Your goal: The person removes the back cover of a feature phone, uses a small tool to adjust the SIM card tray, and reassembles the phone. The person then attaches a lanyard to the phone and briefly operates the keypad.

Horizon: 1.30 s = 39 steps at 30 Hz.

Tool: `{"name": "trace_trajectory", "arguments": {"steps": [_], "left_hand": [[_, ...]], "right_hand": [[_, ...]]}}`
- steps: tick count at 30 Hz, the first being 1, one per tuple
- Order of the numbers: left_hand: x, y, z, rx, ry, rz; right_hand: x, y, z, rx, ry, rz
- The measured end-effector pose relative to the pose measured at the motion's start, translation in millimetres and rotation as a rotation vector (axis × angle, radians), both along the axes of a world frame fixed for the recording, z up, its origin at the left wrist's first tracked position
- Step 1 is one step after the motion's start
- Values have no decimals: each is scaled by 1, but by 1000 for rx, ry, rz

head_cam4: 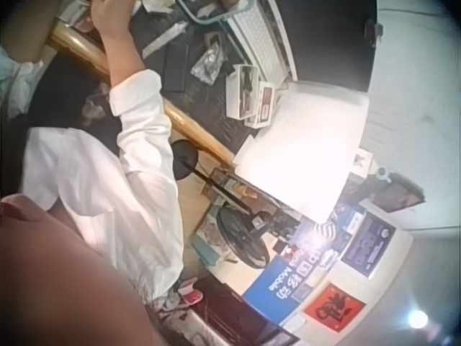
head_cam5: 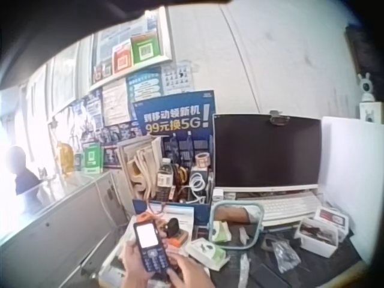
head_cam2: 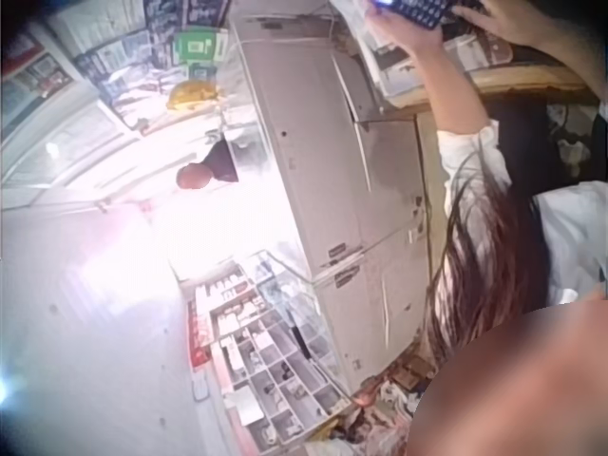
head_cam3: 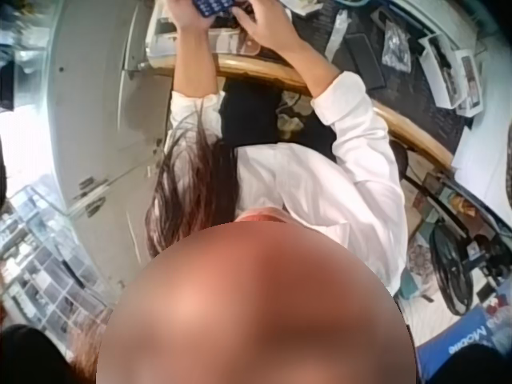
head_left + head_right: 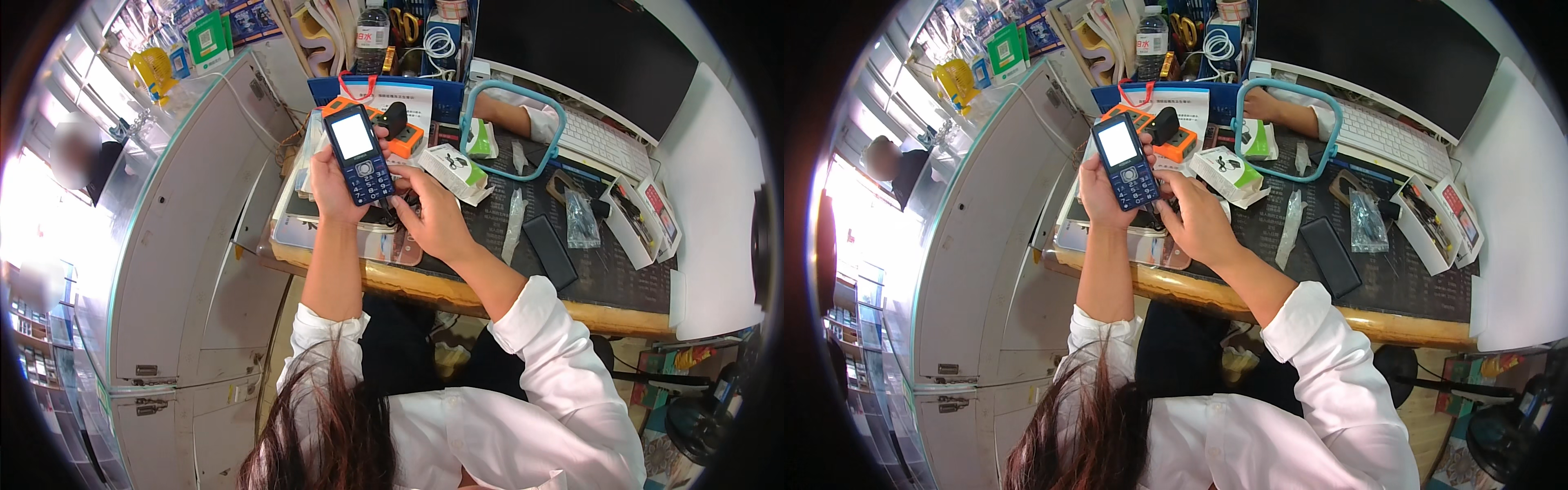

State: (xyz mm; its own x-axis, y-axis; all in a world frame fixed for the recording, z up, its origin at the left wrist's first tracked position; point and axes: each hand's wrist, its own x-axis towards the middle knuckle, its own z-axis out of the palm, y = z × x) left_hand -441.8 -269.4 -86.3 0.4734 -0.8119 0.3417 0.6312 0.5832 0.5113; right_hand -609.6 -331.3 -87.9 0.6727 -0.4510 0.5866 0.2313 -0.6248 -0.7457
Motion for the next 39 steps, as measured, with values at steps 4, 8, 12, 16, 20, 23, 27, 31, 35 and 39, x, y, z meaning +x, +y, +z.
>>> {"name": "trace_trajectory", "arguments": {"steps": [4,8,12,16,20,23,27,31,35,39], "left_hand": [[0,2,0,31,-19,35],[-1,3,0,20,-17,25],[0,-5,0,-46,-30,-55],[13,9,0,-12,9,-11],[8,5,0,11,82,15],[4,5,5,7,75,-18],[3,6,5,0,44,-23],[14,2,-6,42,2,-32],[18,4,-6,37,-48,-27],[24,12,-5,33,-29,-47]], "right_hand": [[-1,2,1,11,2,3],[-4,4,5,23,22,-3],[-6,-1,6,-125,-78,-119],[-11,19,17,-445,-347,-191],[-6,38,-6,-724,-487,279],[-9,45,-15,-771,-323,407],[-11,44,-18,-713,-274,394],[-12,44,-19,-671,-294,372],[-10,44,-20,-668,-282,367],[-8,47,-18,-668,-274,367]]}}
